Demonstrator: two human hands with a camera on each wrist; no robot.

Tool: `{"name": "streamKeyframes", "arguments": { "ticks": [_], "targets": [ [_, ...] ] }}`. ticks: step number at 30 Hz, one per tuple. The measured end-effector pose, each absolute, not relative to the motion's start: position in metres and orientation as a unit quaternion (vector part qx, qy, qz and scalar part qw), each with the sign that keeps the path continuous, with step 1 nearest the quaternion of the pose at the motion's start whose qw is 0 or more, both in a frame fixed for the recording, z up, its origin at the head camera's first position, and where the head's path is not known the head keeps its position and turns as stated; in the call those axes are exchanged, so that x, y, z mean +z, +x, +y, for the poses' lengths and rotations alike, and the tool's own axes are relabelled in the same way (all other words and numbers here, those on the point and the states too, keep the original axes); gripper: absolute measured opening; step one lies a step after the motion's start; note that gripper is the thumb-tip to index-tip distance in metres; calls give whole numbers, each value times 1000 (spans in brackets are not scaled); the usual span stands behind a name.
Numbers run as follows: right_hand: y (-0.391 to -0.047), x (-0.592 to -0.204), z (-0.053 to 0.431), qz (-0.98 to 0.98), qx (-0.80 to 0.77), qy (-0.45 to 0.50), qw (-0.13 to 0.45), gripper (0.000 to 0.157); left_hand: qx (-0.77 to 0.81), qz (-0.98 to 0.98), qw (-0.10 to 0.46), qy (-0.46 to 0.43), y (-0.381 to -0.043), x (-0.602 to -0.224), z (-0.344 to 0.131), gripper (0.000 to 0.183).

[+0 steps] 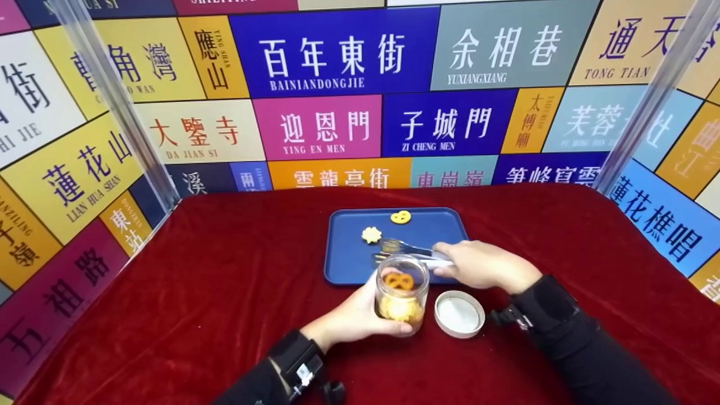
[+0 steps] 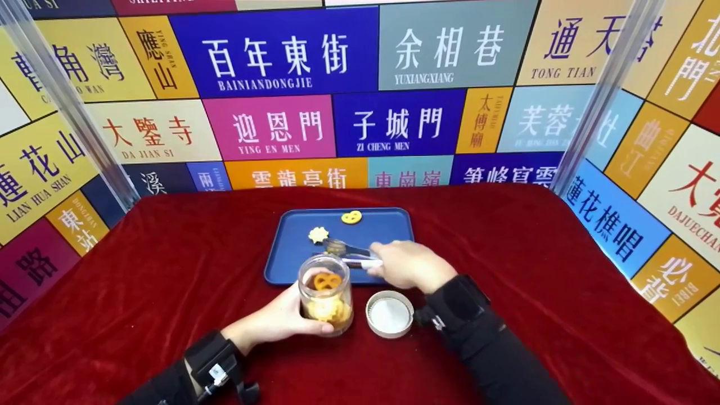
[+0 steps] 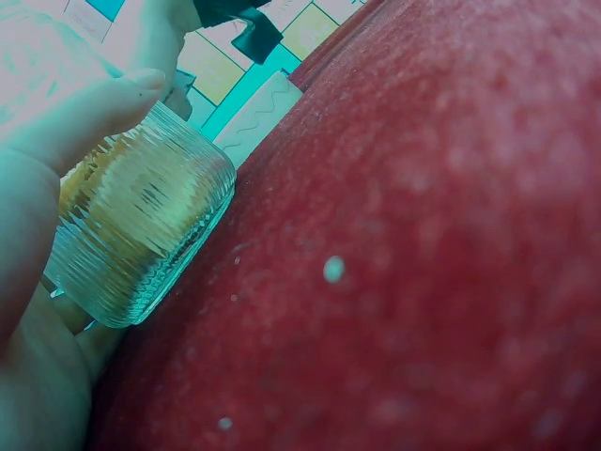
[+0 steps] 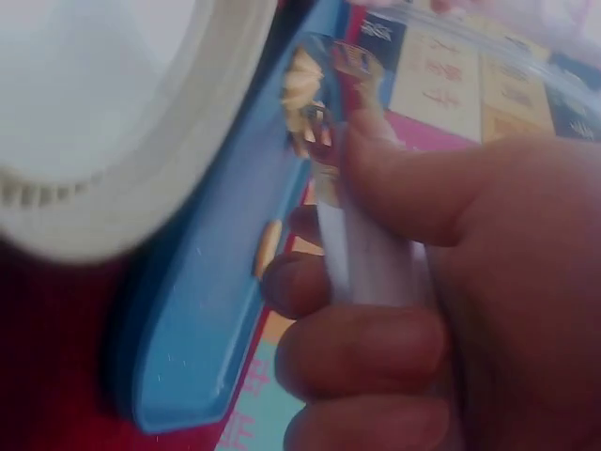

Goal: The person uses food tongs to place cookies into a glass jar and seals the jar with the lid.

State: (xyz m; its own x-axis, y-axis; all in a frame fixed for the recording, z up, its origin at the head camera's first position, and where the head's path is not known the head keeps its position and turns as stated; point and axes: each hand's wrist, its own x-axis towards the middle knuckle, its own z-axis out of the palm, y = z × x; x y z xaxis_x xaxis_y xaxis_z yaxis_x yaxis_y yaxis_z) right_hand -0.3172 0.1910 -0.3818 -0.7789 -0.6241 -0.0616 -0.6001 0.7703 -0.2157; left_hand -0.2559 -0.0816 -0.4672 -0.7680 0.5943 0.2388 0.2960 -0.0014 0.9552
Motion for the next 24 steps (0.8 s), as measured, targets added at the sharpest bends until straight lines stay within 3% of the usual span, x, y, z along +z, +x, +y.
{"name": "streamKeyframes", "arguments": {
  "ticks": [9,15,24],
  "targets": [
    [-323,-378,224,949,-103,-290,63,28,628,703,115,312,-255,-466,-81,105],
    [-330,-382,237,953,-110,-275,63,45,624,706,115,313,-256,-465,-81,104],
    [-332,-388,236,948,-151,-270,73,41,628,703,116,312,-255,-468,-81,106]
  ]
}}
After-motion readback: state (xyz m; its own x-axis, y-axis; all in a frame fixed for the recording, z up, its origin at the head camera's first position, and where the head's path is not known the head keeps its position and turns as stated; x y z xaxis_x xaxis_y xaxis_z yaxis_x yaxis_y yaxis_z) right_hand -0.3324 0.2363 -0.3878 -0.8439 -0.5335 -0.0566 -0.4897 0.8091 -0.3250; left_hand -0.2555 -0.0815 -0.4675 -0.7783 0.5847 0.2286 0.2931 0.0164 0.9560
